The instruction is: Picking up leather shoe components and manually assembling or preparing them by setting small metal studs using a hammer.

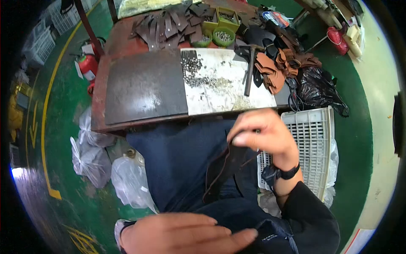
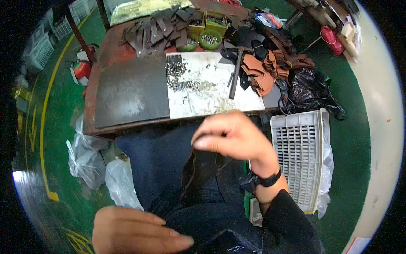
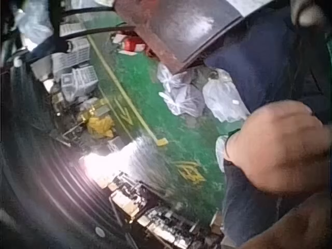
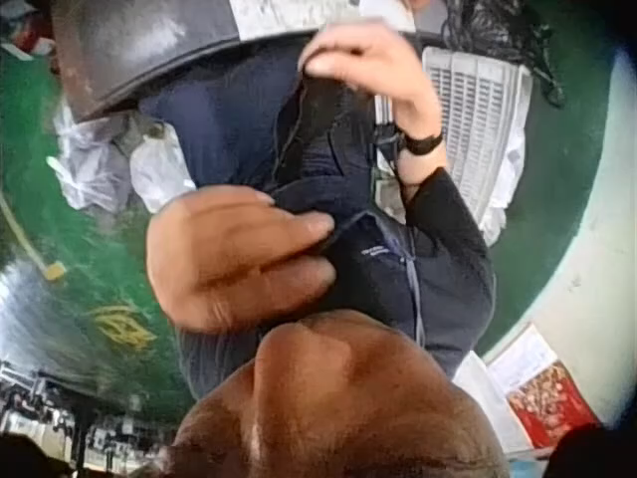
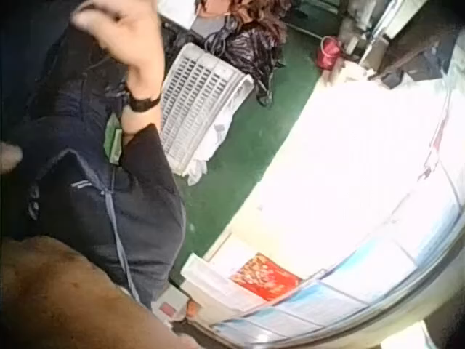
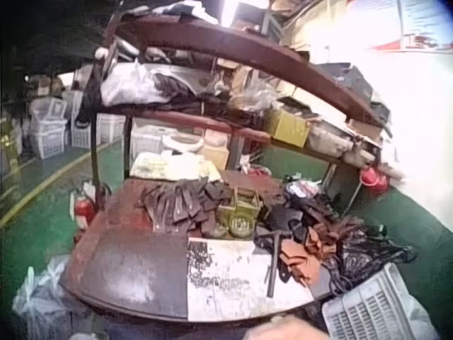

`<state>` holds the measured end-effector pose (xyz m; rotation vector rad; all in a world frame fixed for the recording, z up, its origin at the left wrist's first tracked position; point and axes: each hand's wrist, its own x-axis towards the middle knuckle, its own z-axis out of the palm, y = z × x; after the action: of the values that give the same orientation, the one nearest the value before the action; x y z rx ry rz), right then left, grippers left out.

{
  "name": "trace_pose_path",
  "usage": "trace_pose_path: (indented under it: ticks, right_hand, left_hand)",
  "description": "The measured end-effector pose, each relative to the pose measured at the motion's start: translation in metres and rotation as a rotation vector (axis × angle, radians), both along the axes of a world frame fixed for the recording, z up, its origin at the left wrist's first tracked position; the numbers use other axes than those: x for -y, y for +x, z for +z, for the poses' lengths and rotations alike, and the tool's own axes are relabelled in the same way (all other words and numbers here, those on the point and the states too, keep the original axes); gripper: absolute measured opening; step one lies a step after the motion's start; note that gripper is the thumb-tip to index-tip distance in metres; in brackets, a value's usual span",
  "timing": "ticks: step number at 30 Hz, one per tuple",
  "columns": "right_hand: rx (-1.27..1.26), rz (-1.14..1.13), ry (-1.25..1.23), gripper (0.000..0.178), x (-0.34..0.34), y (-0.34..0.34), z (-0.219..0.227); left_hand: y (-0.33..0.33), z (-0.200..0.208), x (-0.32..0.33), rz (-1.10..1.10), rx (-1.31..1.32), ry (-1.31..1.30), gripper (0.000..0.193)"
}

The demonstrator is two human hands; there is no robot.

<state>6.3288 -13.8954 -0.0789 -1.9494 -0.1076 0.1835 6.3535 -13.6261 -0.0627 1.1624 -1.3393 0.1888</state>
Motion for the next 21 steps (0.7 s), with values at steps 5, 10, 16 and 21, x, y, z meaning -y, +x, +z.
trace_pose_path:
  ticks: [5,10,16,21]
  right_hand:
    - [0.234,-0.369,-0.162,0.02,0.034,0.066,-0.005]
    - [0.932,-0.516,-0.134,0.017,0.031,0.17,0.022]
    - [0.833,-0.426,-0.876,0.032,0.076,0.27,-0.076]
    - [0.656,-0.155,-0.662,0.02,0.039,0.187,-0.136]
  left_hand:
    - [-0.005,0.011,0.01,0.214,0.13,-0.013,0.027]
    - [-0.005,0.013,0.007,0.231,0.103,0.003,0.025]
    - [0.012,0.046,-0.024,0.164,0.043,0.381,0.026]
    - [0.002,0.02,0.003,0.379,-0.077,0.156,0.03]
